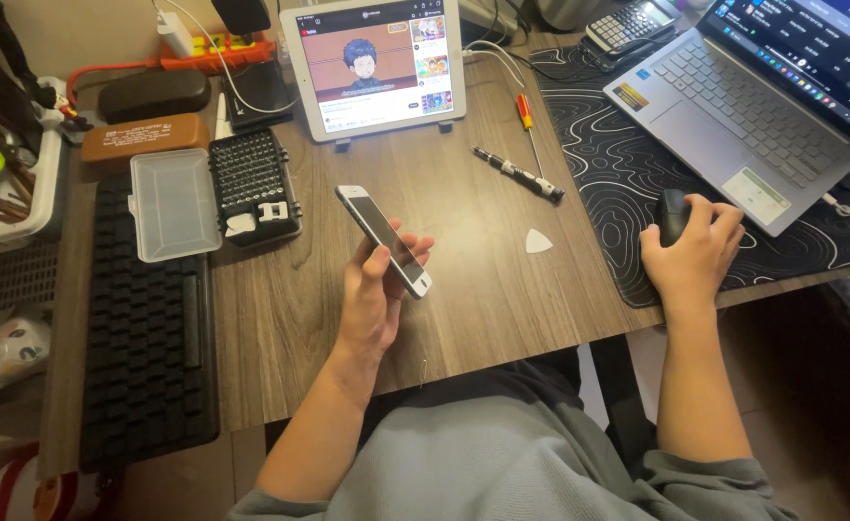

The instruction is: Using a plastic prying tool to carefully separate the screen assembly from the body of a smartphone for repair.

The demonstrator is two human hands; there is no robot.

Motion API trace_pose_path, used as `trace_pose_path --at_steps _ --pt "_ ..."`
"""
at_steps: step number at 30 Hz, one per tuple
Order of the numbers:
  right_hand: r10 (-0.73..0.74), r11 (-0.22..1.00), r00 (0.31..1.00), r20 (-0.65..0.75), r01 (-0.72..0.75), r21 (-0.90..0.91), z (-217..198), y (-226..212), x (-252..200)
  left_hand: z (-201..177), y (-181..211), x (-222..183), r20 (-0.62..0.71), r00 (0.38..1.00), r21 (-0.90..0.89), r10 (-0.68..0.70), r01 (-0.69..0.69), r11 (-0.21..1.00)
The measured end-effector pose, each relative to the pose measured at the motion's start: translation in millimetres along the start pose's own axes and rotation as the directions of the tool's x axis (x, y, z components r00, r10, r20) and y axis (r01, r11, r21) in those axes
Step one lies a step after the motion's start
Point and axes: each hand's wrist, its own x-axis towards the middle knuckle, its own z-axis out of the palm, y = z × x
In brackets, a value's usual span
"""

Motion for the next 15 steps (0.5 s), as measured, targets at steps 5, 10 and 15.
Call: trace_pose_path --at_steps 5,10,15 --pt "0.018 1.000 1.000 0.012 -0.018 -0.018 -4.7 -5.8 2.1 0.8 1.7 -0.7 -0.004 1.000 0.008 -0.005 0.005 1.000" --pt "0.028 1.000 0.999 0.027 -0.028 0.001 -7.9 -8.7 2.5 0.7 1.9 -0.8 -0.009 1.000 0.008 -0.008 0.008 1.000" --pt "-0.034 0.995 0.999 0.015 0.033 0.091 -6.7 -6.9 2.9 -2.0 -0.7 0.5 0.008 1.000 -0.012 -0.003 0.003 1.000"
